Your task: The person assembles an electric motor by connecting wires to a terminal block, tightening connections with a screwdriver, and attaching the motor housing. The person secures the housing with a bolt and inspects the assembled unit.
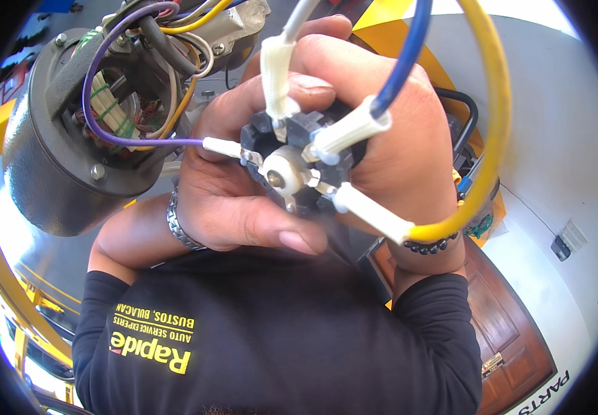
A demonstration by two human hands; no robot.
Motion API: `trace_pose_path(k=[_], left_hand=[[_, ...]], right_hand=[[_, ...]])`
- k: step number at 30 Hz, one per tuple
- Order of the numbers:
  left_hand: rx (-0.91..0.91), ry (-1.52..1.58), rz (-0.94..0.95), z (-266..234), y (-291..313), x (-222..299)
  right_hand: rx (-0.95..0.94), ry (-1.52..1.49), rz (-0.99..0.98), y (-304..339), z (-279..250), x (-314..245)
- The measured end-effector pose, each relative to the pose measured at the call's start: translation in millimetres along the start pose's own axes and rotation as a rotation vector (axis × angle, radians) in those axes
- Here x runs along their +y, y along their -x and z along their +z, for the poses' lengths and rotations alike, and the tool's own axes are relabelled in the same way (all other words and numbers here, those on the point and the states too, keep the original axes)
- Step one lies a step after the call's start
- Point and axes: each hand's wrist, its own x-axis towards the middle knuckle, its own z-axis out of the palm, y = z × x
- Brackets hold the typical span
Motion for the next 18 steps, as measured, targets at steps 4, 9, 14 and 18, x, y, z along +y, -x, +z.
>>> trace_pose_path(k=[4,9,14,18], left_hand=[[-0.025,0.031,-0.028,-3,3,-1],[-0.051,0.016,0.004,-7,3,-3],[-0.086,-0.085,0.075,-8,0,-3],[-0.018,-0.136,0.111,-6,-5,-1]], right_hand=[[-0.021,-0.019,-0.008,-1,1,-1],[-0.010,0.007,0.066,-7,3,-9],[-0.040,0.009,-0.179,-7,-1,7],[-0.291,-0.053,-0.255,-19,-12,23]])
